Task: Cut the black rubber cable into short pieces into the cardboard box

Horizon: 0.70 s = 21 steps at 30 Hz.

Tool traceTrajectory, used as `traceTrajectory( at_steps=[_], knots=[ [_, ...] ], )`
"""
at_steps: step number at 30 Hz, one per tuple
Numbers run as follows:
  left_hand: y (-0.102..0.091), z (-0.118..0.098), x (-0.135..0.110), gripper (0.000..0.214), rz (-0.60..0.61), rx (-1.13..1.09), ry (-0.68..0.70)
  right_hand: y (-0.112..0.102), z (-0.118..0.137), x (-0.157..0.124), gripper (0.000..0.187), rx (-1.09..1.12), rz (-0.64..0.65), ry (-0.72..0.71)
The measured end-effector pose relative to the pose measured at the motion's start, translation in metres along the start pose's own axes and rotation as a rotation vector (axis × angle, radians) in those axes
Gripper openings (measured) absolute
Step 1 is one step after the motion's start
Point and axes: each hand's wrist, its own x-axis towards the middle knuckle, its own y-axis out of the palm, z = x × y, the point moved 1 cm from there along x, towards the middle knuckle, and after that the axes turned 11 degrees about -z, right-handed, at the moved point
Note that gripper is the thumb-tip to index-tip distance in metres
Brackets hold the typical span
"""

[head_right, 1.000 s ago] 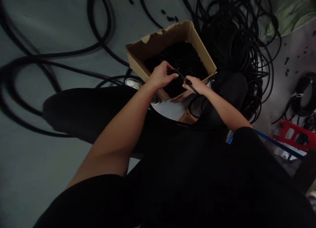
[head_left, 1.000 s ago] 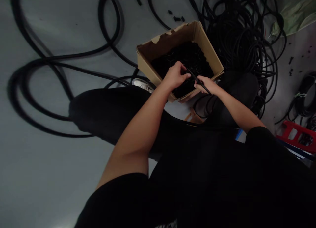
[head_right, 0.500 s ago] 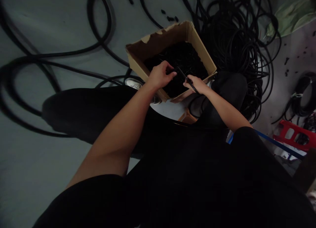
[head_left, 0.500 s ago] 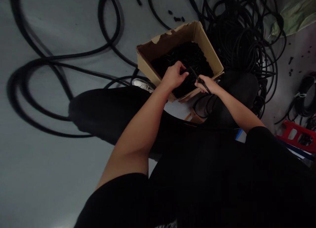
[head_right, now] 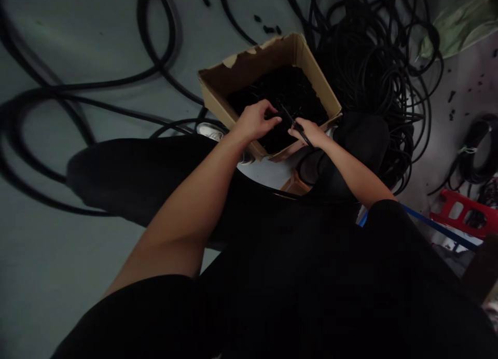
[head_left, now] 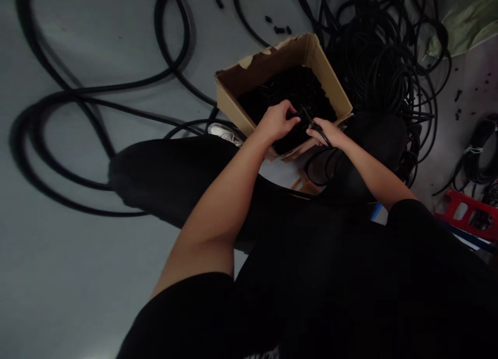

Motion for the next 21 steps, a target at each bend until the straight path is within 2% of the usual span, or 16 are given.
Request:
traceTrajectory(
  at_steps=[7,11,16,21],
  knots=[
    [0.0021,-0.0066,-0.0016,0.03,0.05,-0.089,0.102,-0.0022,0.0016,0.0027,0.028,0.036,-0.018,-0.054],
    [-0.0002,-0.01,-0.0033,0.027,0.063,-0.121,0.135,-0.0035,0.0037,0.0037,0.031,0.038,-0.027,-0.07],
    [-0.003,-0.0066,-0.0029,0.029,0.051,-0.089,0.111,-0.0047,0.0049,-0.0006,0.043,0.056,-0.004,-0.06],
    [-0.0041,-0.0073,-0.0034,0.037,0.013,-0.054,0.058,-0.0039,0.0063,-0.0026,0.047,0.033,-0.052,-0.07]
  ],
)
